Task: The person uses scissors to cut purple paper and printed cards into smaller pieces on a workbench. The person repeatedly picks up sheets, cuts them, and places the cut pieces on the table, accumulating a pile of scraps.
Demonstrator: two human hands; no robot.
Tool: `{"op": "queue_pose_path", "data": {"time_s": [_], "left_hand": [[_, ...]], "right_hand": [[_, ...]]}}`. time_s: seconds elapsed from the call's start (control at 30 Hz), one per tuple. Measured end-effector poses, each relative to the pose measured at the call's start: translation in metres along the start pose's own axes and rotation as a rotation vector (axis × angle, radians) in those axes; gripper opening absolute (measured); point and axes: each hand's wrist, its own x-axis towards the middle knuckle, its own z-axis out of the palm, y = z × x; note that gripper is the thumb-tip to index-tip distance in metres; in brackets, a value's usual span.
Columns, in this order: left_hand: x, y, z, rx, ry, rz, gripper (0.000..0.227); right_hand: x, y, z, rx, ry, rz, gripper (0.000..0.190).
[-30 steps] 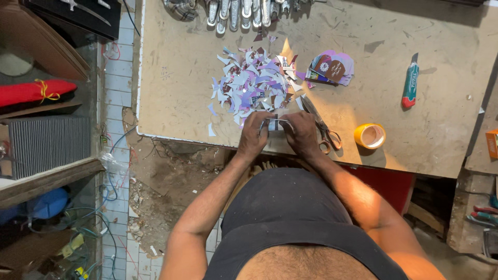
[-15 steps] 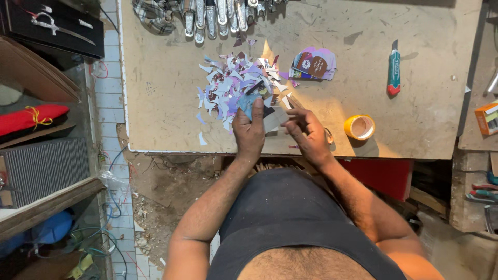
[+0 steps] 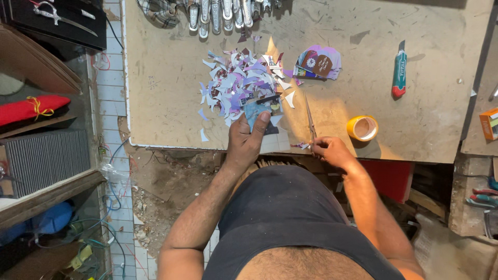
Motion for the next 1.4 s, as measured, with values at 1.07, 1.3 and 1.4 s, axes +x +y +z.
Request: {"op": "queue_pose_path", "data": {"time_s": [1.07,1.3,1.4], "left_hand": [[-0.022,0.097,0.004,0.188,-0.194,0.135,0.021],[-0.023,0.099,-0.003,0.148,-0.328,0.114,0.02],[-0.025,0.102,-0.004,0.1,-0.367,-0.019,0.018]], "right_hand": [[-0.126,-0.179,0.001,0.162,-0.068,-0.748,0.032],[-0.118,-0.171,-0.009,0.304,-0.194,-0.821,0.035],[-0.117,-0.163,-0.014,0.234,-0.228,-0.733,0.027]]}}
